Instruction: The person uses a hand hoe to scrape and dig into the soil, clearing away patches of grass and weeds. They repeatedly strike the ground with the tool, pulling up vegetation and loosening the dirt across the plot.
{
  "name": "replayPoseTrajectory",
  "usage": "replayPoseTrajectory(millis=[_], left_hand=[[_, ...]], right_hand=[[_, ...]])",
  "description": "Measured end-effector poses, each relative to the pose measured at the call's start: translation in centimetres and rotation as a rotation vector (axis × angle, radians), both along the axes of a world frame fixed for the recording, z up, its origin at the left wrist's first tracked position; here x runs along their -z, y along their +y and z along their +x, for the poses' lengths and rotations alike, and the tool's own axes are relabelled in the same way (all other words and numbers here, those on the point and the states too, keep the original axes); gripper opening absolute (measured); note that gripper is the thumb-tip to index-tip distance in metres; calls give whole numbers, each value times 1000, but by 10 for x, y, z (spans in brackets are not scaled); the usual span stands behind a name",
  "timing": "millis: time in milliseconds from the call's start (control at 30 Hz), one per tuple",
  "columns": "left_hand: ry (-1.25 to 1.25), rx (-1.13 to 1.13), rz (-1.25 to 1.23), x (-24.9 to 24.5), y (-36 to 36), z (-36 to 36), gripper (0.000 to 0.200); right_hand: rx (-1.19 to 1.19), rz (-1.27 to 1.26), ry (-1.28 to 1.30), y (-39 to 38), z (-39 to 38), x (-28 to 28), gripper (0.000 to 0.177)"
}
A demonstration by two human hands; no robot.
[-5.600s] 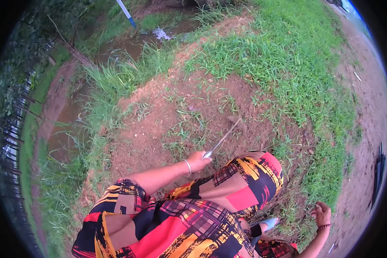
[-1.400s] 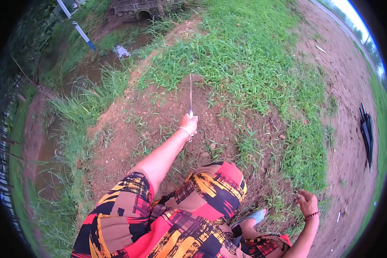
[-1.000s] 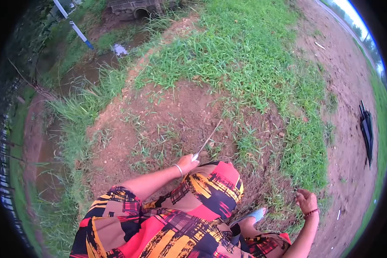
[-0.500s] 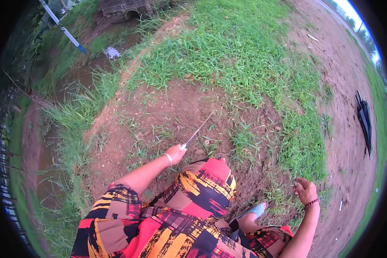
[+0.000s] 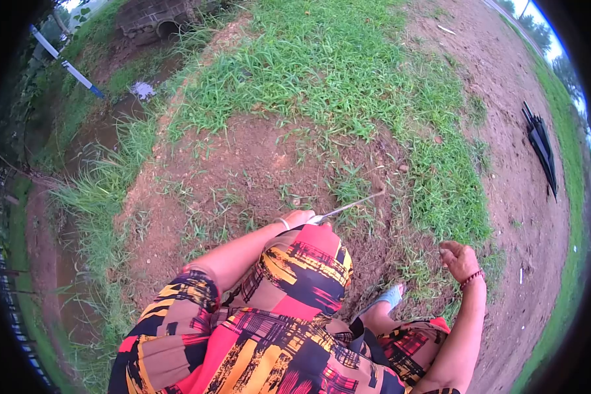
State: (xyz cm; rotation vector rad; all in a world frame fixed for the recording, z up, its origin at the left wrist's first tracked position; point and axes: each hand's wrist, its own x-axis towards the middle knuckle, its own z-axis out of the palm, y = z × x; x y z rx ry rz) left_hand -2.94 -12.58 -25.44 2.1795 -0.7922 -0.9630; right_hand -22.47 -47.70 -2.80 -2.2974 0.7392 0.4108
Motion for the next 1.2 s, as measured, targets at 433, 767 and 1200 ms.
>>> replayPoseTrajectory(millis=[433, 767, 1200], left_hand=[[-169, -631, 419, -72, 280, -70, 30], [-136, -513, 43, -52, 140, -83, 30], [-18, -827, 417, -55, 324, -183, 31]], right_hand=[[-7, 111, -20, -29, -23, 13, 26], [-43, 112, -27, -18, -1, 21, 26], [-30, 66, 106, -30, 4, 29, 26]])
